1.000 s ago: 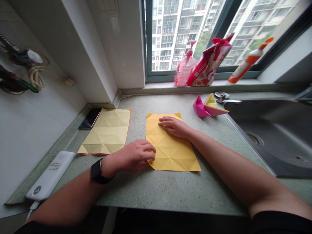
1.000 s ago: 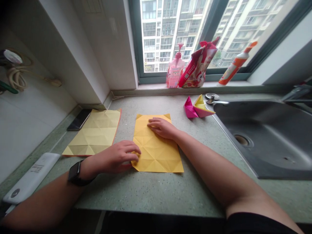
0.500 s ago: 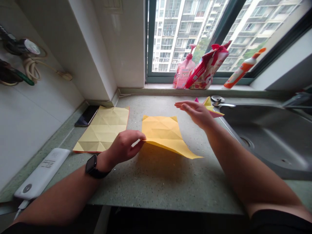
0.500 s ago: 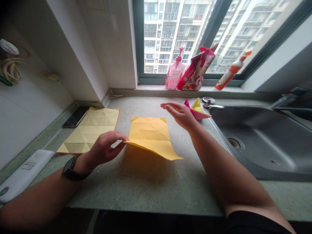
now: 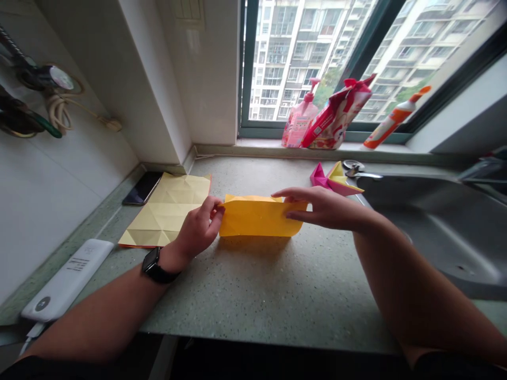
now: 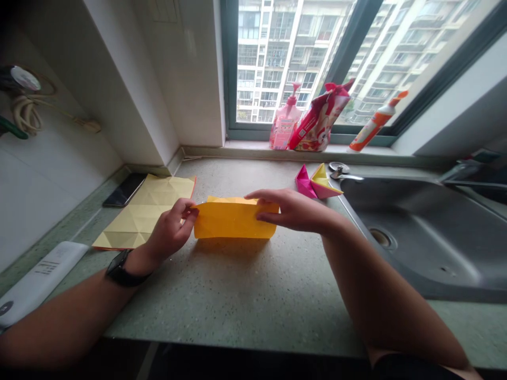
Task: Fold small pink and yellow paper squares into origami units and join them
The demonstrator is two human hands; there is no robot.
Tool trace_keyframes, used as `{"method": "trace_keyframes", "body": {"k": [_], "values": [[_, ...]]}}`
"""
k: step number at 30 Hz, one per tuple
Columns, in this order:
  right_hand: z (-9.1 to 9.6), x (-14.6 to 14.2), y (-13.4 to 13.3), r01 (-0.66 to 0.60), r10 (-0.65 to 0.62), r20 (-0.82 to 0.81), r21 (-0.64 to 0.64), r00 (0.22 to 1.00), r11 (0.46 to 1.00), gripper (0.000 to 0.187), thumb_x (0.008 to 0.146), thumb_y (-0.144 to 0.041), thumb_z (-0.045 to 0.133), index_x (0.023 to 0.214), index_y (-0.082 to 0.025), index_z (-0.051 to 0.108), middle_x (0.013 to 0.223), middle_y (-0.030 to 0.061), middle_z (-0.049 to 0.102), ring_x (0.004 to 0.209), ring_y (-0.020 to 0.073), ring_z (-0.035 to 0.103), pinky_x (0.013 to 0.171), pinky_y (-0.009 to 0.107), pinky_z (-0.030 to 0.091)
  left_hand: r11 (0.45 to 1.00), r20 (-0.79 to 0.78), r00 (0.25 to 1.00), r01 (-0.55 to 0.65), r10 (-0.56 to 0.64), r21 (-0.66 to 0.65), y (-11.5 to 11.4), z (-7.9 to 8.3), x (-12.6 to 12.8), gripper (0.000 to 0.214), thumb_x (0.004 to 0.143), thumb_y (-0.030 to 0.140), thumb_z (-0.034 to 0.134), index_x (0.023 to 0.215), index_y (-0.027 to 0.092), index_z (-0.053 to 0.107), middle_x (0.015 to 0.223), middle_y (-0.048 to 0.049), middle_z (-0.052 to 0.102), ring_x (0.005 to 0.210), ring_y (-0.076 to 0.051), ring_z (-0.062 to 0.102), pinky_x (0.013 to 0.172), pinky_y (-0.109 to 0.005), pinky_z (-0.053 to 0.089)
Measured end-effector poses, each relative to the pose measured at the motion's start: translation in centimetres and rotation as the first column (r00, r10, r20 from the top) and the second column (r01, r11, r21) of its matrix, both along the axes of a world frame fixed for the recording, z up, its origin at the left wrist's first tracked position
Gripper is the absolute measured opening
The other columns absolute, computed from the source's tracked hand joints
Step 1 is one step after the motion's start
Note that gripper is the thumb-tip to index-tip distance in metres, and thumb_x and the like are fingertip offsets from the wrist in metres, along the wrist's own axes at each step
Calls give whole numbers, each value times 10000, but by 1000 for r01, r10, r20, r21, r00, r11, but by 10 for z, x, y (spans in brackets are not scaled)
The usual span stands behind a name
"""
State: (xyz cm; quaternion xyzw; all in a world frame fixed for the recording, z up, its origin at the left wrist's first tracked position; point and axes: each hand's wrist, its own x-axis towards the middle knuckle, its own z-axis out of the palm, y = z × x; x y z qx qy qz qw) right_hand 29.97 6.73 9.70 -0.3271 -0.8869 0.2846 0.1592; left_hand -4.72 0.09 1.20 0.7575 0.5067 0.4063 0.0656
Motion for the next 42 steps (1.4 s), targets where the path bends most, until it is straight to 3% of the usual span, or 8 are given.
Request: {"method": "trace_keyframes", "body": {"k": [5,10,17,23,29,34,39,42], "values": [[-10,-1,12,82,-80,-18,103,997,991,416,1000,-498,680,1325,-266,796,966,49,809,838,196,744,776,317,611,999,32,999,20,-19,-34,9,-6,-3,332,1094,337,555,1404,218,551,1080,-55,768,796,-175,772,719,-281,600],[-15,1,16,157,-155,-67,27,986,987,407,985,-527,697,1265,-257,818,910,44,784,790,198,723,712,322,608,996,55,995,82,-80,-31,9,-11,-3,652,1077,281,610,1676,233,358,1139,-71,759,744,-142,747,715,-272,614],[-21,6,22,174,-173,-29,26,984,984,348,1001,-458,691,1263,-274,826,1005,48,823,863,203,749,759,320,621,983,-9,985,172,-173,-59,7,-12,-2,676,1063,219,598,1701,305,393,1255,-66,717,681,-95,666,758,-277,632],[-50,2,40,153,-166,57,187,985,970,329,969,-242,684,1267,-268,821,1112,65,848,965,236,788,875,356,619,960,-148,957,226,-251,-164,10,-16,-1,489,1063,247,586,1550,210,591,1399,-126,634,867,-147,722,934,-373,662],[-80,-9,44,167,-202,80,319,976,933,362,998,-181,632,1313,-269,787,1175,84,833,1023,250,779,928,387,611,976,-265,942,183,-208,-114,10,-17,-2,566,1069,286,577,1622,178,527,1457,-161,613,1335,-308,659,1165,-485,585],[-108,-20,42,221,-288,75,468,955,856,411,1041,-174,552,1393,-264,743,1176,93,810,984,242,752,862,365,580,986,-367,917,122,-156,-115,14,-31,-6,647,1037,296,627,1652,165,479,1484,-189,600,1356,-361,634,1186,-562,556],[-121,-25,44,255,-323,57,490,945,833,461,1023,-142,562,1434,-279,721,1144,83,807,971,233,740,837,345,569,996,-446,890,81,-93,-46,13,-41,-3,634,1067,247,588,1679,179,434,1783,-233,295,1645,-460,331,1301,-682,379],[-122,-26,45,274,-343,58,486,938,830,444,1031,-138,550,1419,-260,730,1147,91,805,980,238,744,838,347,575,975,-467,857,211,-216,-63,7,-38,4,589,1102,212,521,1684,203,431,1838,-195,221,1713,-421,192,1350,-685,282]]}}
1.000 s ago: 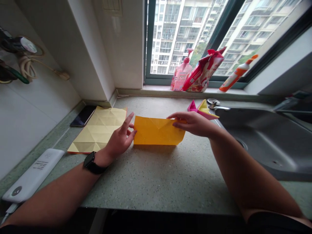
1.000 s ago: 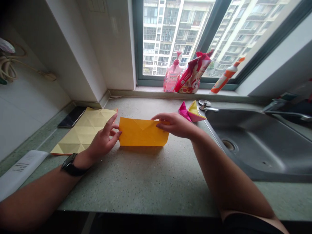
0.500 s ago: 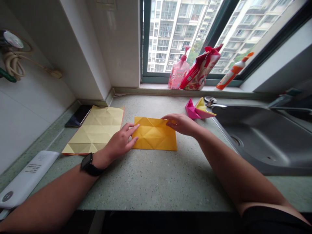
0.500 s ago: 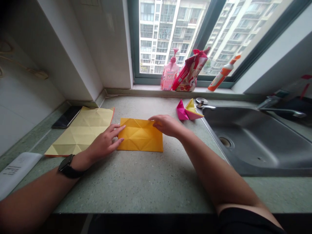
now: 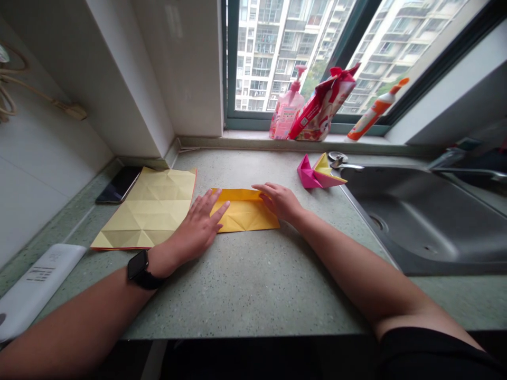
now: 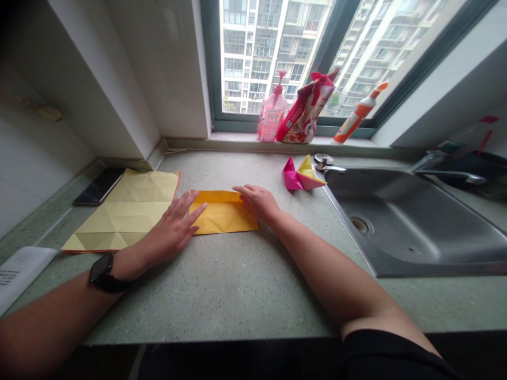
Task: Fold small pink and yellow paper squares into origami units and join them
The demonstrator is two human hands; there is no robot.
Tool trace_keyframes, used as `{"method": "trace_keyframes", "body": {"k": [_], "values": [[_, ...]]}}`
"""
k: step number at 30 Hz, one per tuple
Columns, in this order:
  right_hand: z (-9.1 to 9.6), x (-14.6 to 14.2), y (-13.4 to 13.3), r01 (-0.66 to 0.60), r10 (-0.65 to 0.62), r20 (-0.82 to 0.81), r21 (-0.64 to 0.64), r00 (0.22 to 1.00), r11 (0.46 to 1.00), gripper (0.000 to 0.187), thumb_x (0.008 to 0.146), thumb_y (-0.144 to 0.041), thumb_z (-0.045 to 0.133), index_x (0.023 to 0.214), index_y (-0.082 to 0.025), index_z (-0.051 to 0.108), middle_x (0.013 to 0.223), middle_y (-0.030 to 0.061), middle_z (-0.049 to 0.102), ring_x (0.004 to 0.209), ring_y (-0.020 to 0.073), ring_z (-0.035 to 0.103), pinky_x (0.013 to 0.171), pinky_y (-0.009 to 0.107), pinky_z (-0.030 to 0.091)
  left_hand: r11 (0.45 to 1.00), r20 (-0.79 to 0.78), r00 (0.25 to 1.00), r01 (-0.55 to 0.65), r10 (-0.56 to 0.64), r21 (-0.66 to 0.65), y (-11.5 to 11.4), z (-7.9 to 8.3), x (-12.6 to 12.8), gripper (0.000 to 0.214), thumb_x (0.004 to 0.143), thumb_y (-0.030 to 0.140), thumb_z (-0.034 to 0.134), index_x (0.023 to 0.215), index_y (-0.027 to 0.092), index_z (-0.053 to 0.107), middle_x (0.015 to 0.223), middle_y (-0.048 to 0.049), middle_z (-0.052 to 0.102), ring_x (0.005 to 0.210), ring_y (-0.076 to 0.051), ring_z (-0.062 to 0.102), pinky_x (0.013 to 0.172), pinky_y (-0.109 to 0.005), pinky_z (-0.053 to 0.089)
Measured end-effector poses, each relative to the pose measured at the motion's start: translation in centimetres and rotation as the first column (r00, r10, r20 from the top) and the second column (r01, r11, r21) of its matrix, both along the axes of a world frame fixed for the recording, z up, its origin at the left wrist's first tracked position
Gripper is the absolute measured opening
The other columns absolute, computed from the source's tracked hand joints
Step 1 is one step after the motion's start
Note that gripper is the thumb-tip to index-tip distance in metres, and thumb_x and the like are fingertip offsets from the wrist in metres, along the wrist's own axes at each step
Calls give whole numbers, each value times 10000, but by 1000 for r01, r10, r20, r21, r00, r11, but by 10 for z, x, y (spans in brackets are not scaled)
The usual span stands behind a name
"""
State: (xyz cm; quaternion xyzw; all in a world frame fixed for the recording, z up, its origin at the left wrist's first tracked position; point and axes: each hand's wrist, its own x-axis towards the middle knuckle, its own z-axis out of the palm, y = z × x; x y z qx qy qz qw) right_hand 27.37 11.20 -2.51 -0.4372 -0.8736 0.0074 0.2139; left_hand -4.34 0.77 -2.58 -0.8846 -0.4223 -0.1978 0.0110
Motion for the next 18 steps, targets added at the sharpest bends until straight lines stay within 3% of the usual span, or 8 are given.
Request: {"method": "trace_keyframes", "body": {"k": [5,8,12,15,18], "values": [[-1,-1,0,33,-33,-34,7,999,999,423,1045,-132,544,1397,-265,737,1157,90,802,997,241,738,866,353,581,955,-8,970,237,-242,-179,-9,6,9,597,1130,336,541,1702,215,418,1777,-170,403,1686,-345,319,1355,-597,332],[1,-2,-2,43,-42,-49,33,998,999,418,1037,-122,549,1385,-252,742,1172,113,791,1039,275,718,924,417,588,929,20,962,269,-273,-255,-7,6,9,597,1139,399,542,1701,230,432,1749,-163,454,1642,-325,414,1337,-568,375],[11,-5,-7,-6,23,-109,155,994,988,422,990,-116,623,1349,-291,759,1334,124,748,1266,343,643,1105,553,522,915,50,956,290,-288,-282,-4,6,5,543,1144,413,534,1664,262,498,1711,-138,517,1590,-313,492,1333,-572,376],[19,-11,-14,-186,188,-100,21,977,982,285,1031,-172,622,1229,-281,795,1229,100,783,1130,288,704,1003,461,563,921,32,959,280,-282,-270,-4,5,5,525,1139,436,542,1641,279,535,1704,-128,529,1596,-335,476,1333,-578,365],[24,-18,-20,-319,315,-55,-230,948,920,158,1021,-203,671,1079,-238,814,1044,72,806,893,215,724,807,339,544,930,-5,964,254,-264,-265,-7,4,8,528,1139,457,531,1638,282,539,1711,-132,517,1598,-352,463,1326,-583,361]]}}
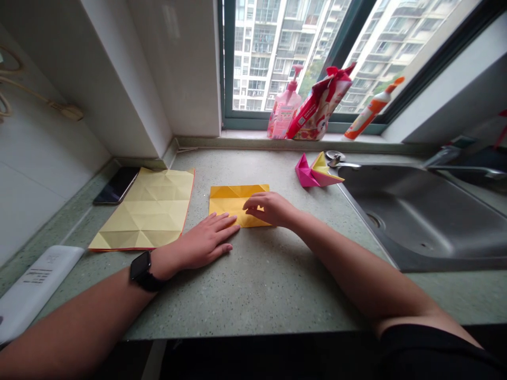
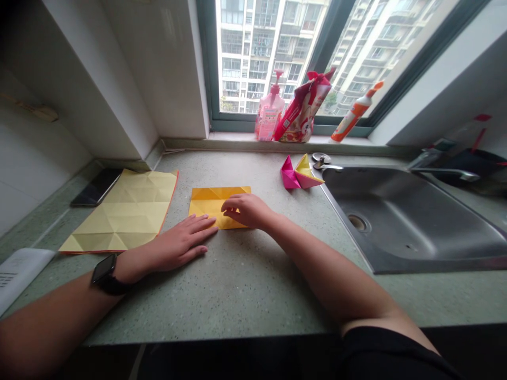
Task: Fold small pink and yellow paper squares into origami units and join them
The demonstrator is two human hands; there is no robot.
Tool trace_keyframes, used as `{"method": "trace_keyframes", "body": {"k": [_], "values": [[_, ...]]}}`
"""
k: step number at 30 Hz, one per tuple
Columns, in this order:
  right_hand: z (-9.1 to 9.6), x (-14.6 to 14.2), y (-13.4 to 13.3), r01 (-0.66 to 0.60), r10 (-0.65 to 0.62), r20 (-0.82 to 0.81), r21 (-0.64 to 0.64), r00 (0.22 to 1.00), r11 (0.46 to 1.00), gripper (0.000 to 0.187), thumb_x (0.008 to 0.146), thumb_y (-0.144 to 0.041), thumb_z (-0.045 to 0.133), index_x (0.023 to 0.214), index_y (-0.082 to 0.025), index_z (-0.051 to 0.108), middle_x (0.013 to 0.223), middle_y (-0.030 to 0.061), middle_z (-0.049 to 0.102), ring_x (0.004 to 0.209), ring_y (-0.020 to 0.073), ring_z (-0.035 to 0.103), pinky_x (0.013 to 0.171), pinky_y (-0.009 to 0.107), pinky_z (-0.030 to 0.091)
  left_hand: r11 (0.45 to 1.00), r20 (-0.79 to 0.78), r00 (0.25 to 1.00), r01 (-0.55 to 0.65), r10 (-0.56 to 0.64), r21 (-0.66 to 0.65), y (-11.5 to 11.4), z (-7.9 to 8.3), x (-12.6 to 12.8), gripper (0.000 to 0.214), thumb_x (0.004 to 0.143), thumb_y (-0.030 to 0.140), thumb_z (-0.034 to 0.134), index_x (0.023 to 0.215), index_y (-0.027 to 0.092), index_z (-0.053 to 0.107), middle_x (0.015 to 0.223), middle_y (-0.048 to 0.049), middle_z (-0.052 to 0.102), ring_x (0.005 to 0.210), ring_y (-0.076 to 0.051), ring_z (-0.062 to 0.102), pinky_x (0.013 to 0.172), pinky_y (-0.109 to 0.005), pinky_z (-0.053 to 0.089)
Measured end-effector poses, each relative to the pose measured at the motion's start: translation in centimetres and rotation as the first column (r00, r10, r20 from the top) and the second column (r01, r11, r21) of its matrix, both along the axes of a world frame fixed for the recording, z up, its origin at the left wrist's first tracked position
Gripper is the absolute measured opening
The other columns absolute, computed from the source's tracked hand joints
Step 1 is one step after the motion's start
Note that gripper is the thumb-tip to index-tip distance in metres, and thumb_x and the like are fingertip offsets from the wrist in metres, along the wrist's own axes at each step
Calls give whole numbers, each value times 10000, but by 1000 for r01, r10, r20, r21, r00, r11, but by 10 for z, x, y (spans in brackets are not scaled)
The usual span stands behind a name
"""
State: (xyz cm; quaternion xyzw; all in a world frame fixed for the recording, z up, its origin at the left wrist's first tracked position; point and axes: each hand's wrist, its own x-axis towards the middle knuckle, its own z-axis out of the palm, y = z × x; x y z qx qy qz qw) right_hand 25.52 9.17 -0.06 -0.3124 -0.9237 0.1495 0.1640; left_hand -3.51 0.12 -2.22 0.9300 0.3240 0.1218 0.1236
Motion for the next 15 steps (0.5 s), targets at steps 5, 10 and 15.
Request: {"method": "trace_keyframes", "body": {"k": [5,10,15], "values": [[2,-9,-5,-34,50,82,-183,995,982,56,908,-180,802,952,-215,803,936,39,785,806,172,678,729,279,471,999,-41,998,-37,37,16,-4,0,9,525,1143,448,506,1632,260,542,1672,-158,544,1562,-372,485,1307,-614,369],[-3,-14,-4,2,19,103,-201,995,980,91,891,-233,850,904,-200,766,883,21,759,775,157,626,683,268,405,998,-31,998,-55,57,38,-5,1,16,528,1140,416,514,1647,267,526,1635,-174,554,1515,-383,513,1270,-638,411],[-1,-18,-4,39,-3,148,-238,989,971,119,897,-263,848,901,-203,744,869,5,744,757,148,591,670,268,365,997,-20,998,-64,65,37,-5,0,16,539,1134,416,533,1658,290,513,1616,-158,565,1510,-373,510,1276,-629,409]]}}
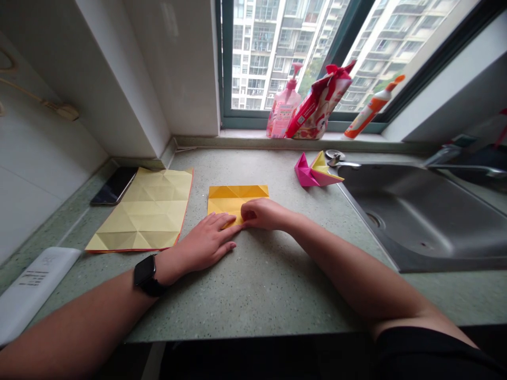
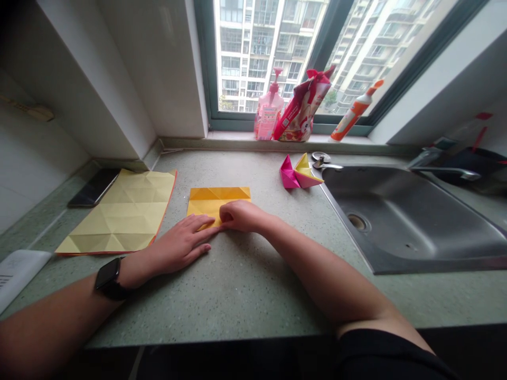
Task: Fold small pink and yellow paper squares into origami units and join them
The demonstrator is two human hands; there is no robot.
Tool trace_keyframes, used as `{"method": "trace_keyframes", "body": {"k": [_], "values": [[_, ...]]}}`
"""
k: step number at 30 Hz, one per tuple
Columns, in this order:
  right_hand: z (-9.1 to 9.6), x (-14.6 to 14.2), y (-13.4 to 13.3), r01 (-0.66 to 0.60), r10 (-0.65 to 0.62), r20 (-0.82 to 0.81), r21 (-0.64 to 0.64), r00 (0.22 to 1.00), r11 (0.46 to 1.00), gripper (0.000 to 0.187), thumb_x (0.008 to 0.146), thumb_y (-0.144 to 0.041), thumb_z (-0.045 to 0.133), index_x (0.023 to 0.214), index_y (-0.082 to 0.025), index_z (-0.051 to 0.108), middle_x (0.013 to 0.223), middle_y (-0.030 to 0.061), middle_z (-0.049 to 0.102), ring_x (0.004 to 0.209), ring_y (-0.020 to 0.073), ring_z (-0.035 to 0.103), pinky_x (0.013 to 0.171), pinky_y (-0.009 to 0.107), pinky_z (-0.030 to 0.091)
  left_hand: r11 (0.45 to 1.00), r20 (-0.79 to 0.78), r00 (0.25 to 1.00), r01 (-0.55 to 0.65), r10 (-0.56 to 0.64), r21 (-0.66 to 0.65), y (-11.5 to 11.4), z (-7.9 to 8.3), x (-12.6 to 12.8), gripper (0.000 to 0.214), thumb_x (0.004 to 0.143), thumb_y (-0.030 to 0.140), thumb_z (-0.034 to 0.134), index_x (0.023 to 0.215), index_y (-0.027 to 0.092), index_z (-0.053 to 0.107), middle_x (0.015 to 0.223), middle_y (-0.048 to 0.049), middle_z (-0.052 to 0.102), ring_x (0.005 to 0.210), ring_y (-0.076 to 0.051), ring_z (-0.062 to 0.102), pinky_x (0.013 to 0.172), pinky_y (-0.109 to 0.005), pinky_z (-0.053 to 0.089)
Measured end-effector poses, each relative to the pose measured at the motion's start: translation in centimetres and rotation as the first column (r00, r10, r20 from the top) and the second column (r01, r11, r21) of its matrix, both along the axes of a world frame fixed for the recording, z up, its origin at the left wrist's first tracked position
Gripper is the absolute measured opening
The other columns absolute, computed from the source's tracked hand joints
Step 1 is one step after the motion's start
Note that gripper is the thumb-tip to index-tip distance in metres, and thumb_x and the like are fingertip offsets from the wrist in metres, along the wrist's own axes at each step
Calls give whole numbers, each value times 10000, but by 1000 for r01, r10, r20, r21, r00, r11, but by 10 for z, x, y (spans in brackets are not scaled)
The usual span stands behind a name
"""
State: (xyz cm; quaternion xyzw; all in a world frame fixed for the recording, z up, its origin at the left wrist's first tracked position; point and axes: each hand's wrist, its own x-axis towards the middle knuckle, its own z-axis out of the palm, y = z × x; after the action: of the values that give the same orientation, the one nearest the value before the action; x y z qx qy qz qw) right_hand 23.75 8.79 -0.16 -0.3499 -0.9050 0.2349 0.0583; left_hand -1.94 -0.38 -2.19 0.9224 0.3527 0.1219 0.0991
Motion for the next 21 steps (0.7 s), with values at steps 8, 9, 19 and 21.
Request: {"method": "trace_keyframes", "body": {"k": [8,9,19,21], "values": [[25,-2,-4,81,-65,220,-64,973,995,147,898,-315,843,940,-202,759,903,27,755,762,160,581,650,288,339,1000,-22,1000,-12,12,6,0,0,-1,478,1135,439,530,1583,285,591,1642,-132,551,1540,-351,483,1312,-588,380],[27,0,-4,98,-78,252,-66,965,993,159,898,-334,844,940,-203,763,898,29,756,758,164,583,642,292,334,1000,-25,1000,-12,12,5,0,0,-1,470,1137,441,528,1571,279,603,1641,-133,553,1542,-351,483,1313,-589,378],[47,33,7,210,-123,482,-132,868,969,257,847,-401,868,1003,-214,787,975,50,776,816,201,645,659,302,378,1000,-50,999,-14,13,-22,0,3,-3,471,1144,452,521,1569,269,609,1664,-140,545,1559,-354,481,1310,-617,373],[48,38,8,227,-130,502,-136,855,965,268,834,-389,874,1016,-213,787,991,55,774,843,211,654,671,304,392,1000,-46,999,-12,11,-19,0,3,-3,468,1145,446,519,1567,265,612,1669,-144,542,1553,-357,490,1306,-631,374]]}}
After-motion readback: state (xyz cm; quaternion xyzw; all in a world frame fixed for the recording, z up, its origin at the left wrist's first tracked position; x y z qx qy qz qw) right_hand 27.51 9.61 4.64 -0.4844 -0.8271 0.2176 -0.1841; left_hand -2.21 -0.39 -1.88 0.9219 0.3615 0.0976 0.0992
